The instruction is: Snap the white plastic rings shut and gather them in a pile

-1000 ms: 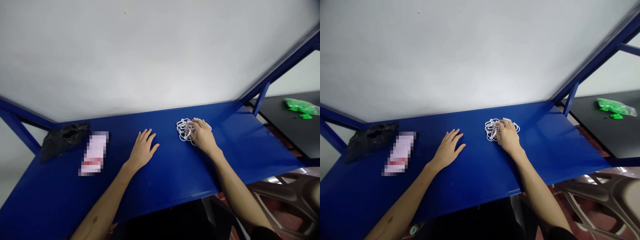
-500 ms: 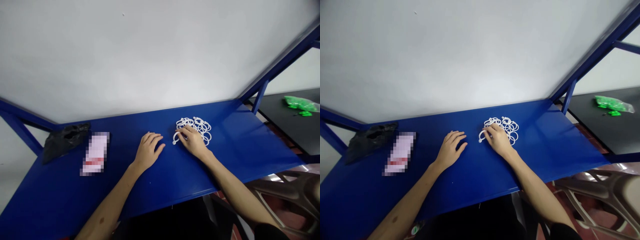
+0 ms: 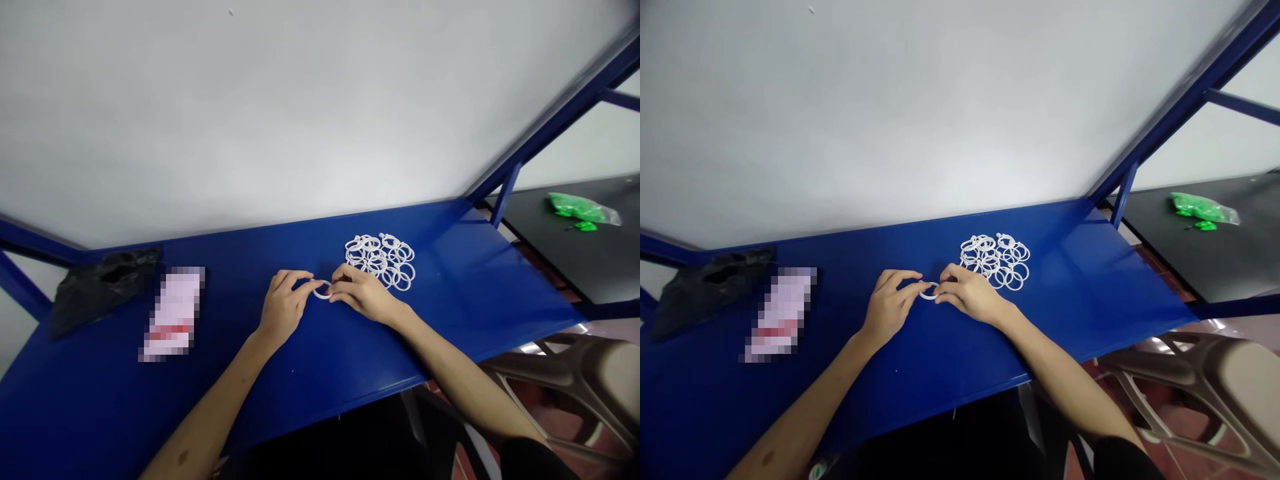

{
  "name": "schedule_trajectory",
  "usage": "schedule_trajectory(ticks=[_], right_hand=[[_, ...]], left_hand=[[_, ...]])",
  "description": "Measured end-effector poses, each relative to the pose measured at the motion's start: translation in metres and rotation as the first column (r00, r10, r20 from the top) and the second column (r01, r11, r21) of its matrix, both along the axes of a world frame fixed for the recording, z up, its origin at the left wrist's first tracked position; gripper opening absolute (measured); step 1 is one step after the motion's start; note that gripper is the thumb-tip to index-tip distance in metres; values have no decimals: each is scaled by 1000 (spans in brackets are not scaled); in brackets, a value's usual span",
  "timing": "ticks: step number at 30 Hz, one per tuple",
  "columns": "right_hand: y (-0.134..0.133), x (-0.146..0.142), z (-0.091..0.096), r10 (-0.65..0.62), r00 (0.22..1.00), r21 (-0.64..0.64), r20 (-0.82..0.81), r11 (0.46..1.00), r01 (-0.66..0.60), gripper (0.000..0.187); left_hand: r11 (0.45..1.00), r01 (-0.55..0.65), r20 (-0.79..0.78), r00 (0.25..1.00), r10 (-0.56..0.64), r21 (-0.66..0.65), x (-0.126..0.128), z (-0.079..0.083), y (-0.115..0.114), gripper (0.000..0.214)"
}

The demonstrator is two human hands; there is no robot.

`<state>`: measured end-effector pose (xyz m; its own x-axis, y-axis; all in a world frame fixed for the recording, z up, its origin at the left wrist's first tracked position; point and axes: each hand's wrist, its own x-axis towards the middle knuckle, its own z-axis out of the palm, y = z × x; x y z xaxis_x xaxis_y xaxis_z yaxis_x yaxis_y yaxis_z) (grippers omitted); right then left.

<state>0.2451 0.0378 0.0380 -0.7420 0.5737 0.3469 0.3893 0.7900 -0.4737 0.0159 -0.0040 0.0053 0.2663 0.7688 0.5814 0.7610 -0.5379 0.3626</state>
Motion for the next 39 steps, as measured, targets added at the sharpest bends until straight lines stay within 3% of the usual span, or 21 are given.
schedule_trajectory(ticks=[5, 9, 14, 27, 29, 32, 35, 39], right_hand=[[10, 20, 19, -200, 978, 218, 52, 958, 184, 27], [20, 43, 21, -283, 943, 250, 177, 939, 235, 25], [23, 45, 6, -295, 918, 233, 265, 943, 236, 17], [17, 24, -4, -211, 945, 228, 249, 961, 154, 24], [13, 16, -9, -173, 954, 211, 245, 970, 121, 25], [4, 3, -12, -73, 975, 170, 211, 985, 37, 25], [-6, -9, -10, 25, 991, 134, 134, 990, -43, 25], [-14, -17, -6, 107, 994, 98, -2, 989, -107, 20]], left_hand=[[999, -52, 50, 997, 52, -17, 1, 2, 2, 34], [996, -36, -23, 999, 34, -77, -1, 1, 4, 23], [982, -23, -83, 997, 8, -186, -1, -2, 5, 21], [977, -1, -76, 997, -16, -214, -1, 3, 1, 22], [971, 33, -5, 999, -35, -236, 2, 4, 0, 26], [941, 80, 245, 970, 3, -330, 5, 2, -1, 38], [869, 174, 520, 847, 108, -464, 3, -2, 2, 38], [781, 331, 707, 682, 190, -530, -4, -7, 7, 35]])
